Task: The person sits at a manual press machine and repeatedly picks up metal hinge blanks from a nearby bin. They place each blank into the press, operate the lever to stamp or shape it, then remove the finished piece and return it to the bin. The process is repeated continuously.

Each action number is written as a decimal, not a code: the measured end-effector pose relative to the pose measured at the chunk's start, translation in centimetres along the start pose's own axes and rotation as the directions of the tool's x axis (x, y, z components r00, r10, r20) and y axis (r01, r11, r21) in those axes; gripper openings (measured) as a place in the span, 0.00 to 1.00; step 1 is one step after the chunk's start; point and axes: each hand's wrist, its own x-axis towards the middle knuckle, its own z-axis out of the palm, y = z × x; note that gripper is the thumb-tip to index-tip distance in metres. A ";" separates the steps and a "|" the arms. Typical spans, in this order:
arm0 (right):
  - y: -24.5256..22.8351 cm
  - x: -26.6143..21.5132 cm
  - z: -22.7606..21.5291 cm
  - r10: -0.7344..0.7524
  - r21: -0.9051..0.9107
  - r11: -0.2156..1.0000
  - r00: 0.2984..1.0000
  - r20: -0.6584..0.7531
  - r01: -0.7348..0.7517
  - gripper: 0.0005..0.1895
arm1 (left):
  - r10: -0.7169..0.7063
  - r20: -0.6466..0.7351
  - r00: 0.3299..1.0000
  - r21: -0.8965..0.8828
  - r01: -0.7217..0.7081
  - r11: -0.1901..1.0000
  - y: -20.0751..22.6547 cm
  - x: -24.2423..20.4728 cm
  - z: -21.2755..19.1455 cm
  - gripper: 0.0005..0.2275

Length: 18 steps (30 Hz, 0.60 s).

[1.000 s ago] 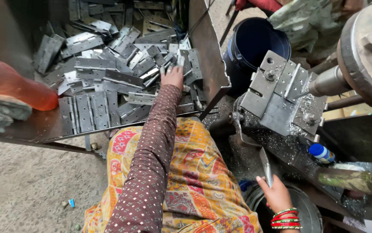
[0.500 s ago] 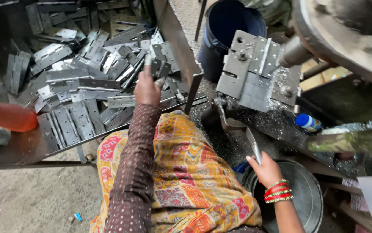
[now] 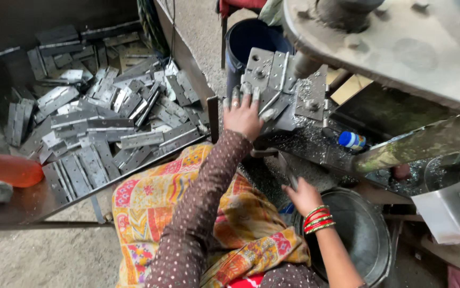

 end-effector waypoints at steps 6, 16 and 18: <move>0.3 -0.1 0.6 -0.009 -0.030 1.000 0.999 -0.039 0.007 0.29 | 0.029 -0.166 0.986 -0.112 -0.048 0.993 2.1 -3.5 1.6 0.35; 0.5 0.5 0.5 0.035 -0.006 0.999 0.999 0.011 -0.035 0.30 | 0.095 -0.088 0.992 -0.176 -0.109 0.978 5.2 -2.4 2.5 0.22; 0.8 0.7 1.0 0.043 0.011 0.999 0.999 0.014 -0.043 0.29 | 0.082 -0.114 0.990 -0.190 -0.103 0.976 5.1 -1.7 2.8 0.20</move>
